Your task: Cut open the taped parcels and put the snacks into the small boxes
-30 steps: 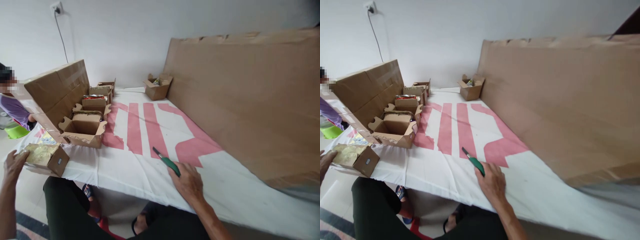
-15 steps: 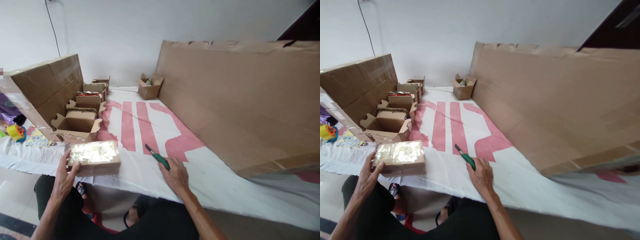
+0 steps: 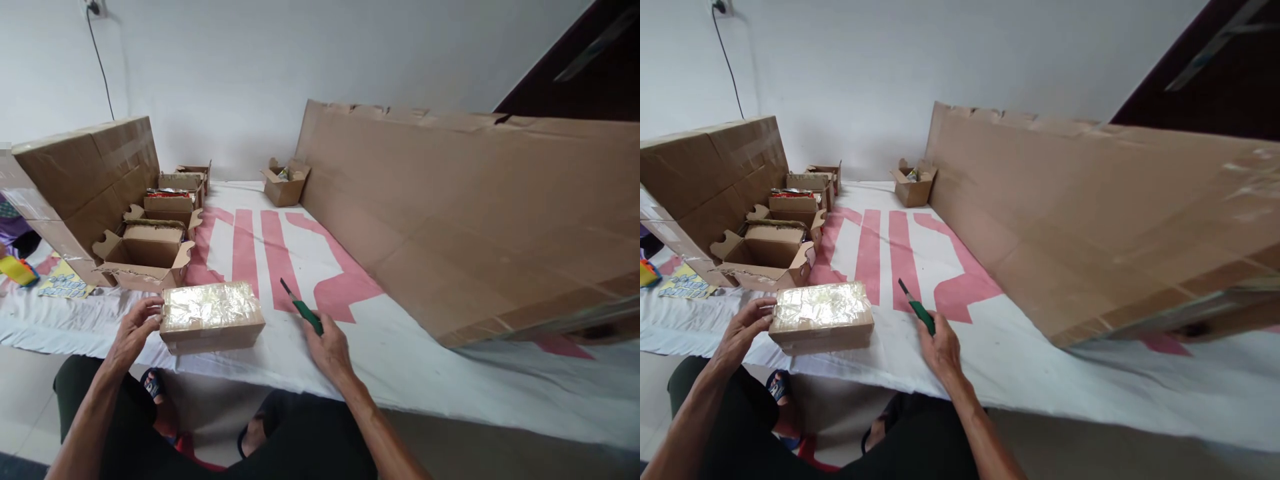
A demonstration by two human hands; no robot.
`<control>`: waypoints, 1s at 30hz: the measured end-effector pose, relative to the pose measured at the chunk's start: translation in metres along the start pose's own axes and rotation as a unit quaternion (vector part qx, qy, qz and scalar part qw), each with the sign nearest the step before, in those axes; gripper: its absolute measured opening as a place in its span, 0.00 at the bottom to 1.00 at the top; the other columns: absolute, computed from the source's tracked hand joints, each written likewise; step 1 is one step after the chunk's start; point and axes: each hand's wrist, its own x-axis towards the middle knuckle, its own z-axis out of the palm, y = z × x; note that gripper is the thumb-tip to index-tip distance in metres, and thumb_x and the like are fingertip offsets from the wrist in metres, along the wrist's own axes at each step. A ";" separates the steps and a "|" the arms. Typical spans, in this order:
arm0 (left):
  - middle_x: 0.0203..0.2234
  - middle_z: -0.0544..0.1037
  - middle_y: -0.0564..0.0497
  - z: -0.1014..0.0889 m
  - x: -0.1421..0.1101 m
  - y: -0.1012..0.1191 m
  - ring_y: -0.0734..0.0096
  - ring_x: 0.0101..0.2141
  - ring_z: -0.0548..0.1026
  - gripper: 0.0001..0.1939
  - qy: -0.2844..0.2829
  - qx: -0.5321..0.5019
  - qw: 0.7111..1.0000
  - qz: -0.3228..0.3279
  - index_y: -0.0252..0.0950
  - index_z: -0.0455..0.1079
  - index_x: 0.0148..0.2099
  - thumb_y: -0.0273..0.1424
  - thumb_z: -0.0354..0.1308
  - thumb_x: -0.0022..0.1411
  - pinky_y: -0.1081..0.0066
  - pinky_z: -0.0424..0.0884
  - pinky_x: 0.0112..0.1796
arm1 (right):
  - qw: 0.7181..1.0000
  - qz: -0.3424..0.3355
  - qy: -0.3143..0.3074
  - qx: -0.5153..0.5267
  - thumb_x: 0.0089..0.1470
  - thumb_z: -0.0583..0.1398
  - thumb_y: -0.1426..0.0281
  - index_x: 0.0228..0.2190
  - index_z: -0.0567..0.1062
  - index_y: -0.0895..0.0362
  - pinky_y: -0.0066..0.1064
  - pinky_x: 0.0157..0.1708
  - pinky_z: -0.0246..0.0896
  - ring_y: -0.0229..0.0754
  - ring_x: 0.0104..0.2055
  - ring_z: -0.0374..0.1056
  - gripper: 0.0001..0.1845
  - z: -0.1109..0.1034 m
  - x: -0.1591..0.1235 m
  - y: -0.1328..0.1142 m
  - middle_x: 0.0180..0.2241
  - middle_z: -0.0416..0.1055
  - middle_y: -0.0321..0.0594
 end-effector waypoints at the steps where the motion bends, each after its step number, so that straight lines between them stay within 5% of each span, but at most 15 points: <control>1: 0.50 0.86 0.40 0.002 0.000 0.003 0.50 0.49 0.84 0.27 -0.007 -0.004 1.000 -0.007 0.38 0.81 0.51 0.48 0.75 0.56 0.61 0.81 0.44 | 0.998 0.028 -0.006 0.047 0.60 0.61 0.45 0.45 0.79 0.54 0.46 0.42 0.72 0.56 0.40 0.76 0.27 0.003 -0.001 -0.010 0.39 0.83 0.48; 6: 0.42 0.86 0.43 0.009 0.002 0.008 0.53 0.44 0.84 0.23 -0.021 0.009 1.000 -0.015 0.39 0.82 0.48 0.44 0.76 0.52 0.63 0.80 0.41 | 0.961 0.093 -0.073 0.248 0.57 0.66 0.38 0.43 0.80 0.54 0.42 0.38 0.75 0.48 0.34 0.77 0.32 0.021 -0.013 -0.069 0.41 0.86 0.48; 11: 0.44 0.85 0.43 0.012 0.007 0.005 0.55 0.44 0.84 0.20 -0.031 0.031 0.999 -0.002 0.39 0.81 0.44 0.43 0.75 0.53 0.66 0.79 0.37 | 0.954 0.084 -0.069 0.279 0.59 0.66 0.40 0.45 0.81 0.54 0.41 0.39 0.75 0.51 0.37 0.77 0.31 0.031 -0.024 -0.097 0.38 0.85 0.46; 24: 0.35 0.83 0.49 0.034 -0.006 0.012 0.61 0.38 0.83 0.15 -0.018 0.006 1.000 -0.025 0.39 0.78 0.42 0.31 0.68 0.50 0.71 0.73 0.32 | 0.970 0.088 -0.053 0.221 0.59 0.66 0.43 0.47 0.81 0.55 0.39 0.38 0.76 0.55 0.43 0.81 0.29 0.032 -0.035 -0.074 0.39 0.86 0.47; 30: 0.42 0.85 0.46 0.033 -0.008 0.007 0.60 0.43 0.84 0.11 -0.001 0.039 0.999 0.022 0.39 0.80 0.40 0.31 0.70 0.52 0.73 0.74 0.34 | 0.964 0.109 -0.044 0.238 0.55 0.67 0.43 0.44 0.81 0.54 0.40 0.38 0.76 0.56 0.42 0.81 0.29 0.036 -0.035 -0.068 0.39 0.86 0.48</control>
